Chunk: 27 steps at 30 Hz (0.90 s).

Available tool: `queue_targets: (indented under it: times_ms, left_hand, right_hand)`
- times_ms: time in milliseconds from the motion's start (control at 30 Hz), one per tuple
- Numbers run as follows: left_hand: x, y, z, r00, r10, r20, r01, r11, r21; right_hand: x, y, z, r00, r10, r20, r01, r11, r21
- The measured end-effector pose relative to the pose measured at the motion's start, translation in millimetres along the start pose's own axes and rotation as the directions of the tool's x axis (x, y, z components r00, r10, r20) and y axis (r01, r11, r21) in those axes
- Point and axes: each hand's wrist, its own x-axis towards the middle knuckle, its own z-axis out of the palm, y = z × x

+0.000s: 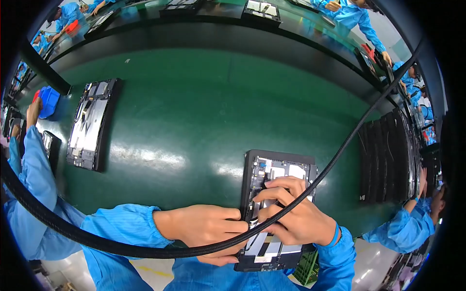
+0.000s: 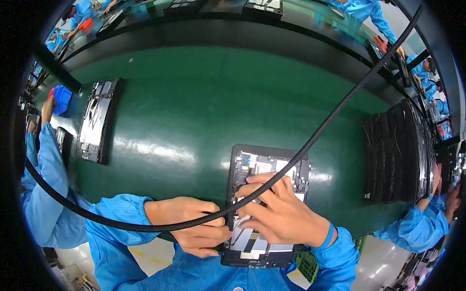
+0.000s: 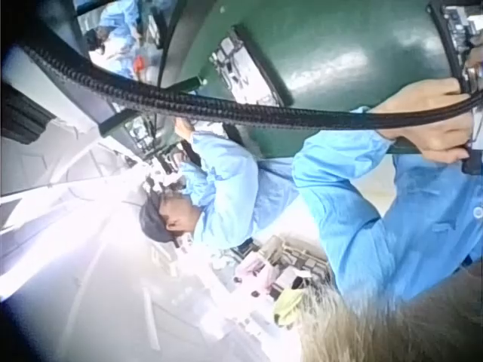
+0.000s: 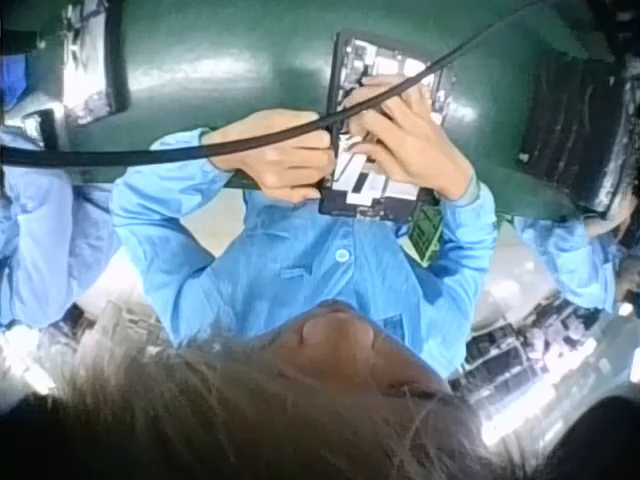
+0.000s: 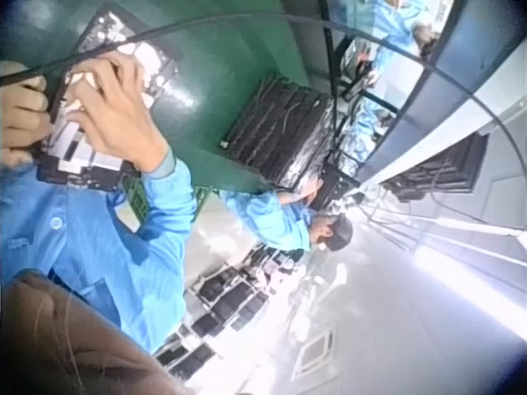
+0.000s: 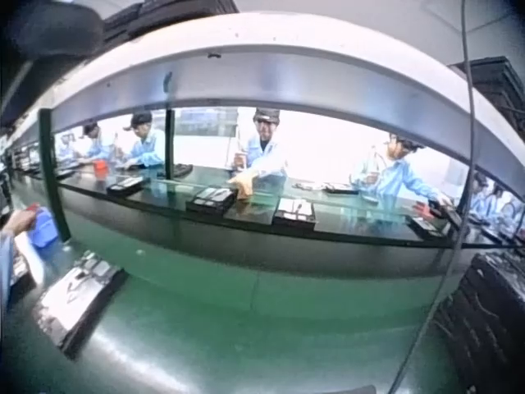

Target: The person connects internal ribbon cables to a printed circuit board inside a tablet chassis by hand.

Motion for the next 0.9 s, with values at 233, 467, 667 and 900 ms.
queue_targets:
  times_ms: [233,467,667,900]
  left_hand:
    - [1.2,0.2,0.1,1.000,0.013,-0.014,-0.013,1.000,-0.005]
    - [0.8,-1.4,1.9,0.999,0.044,-0.032,-0.044,0.999,-0.003]
    - [-0.7,0.7,0.4,0.997,0.075,-0.019,-0.074,0.997,0.034]
    - [-4.0,1.8,1.4,0.992,0.129,0.001,-0.128,0.988,0.081]
  right_hand:
    - [-2.5,-3.8,5.3,0.999,-0.028,0.016,0.026,0.997,0.076]
    - [-3.5,-4.8,8.9,0.996,-0.079,0.038,0.078,0.996,0.032]
    - [-2.3,-6.1,7.1,0.996,-0.081,0.034,0.079,0.995,0.055]
    - [-1.2,-7.2,10.6,0.998,-0.067,0.013,0.066,0.996,0.056]
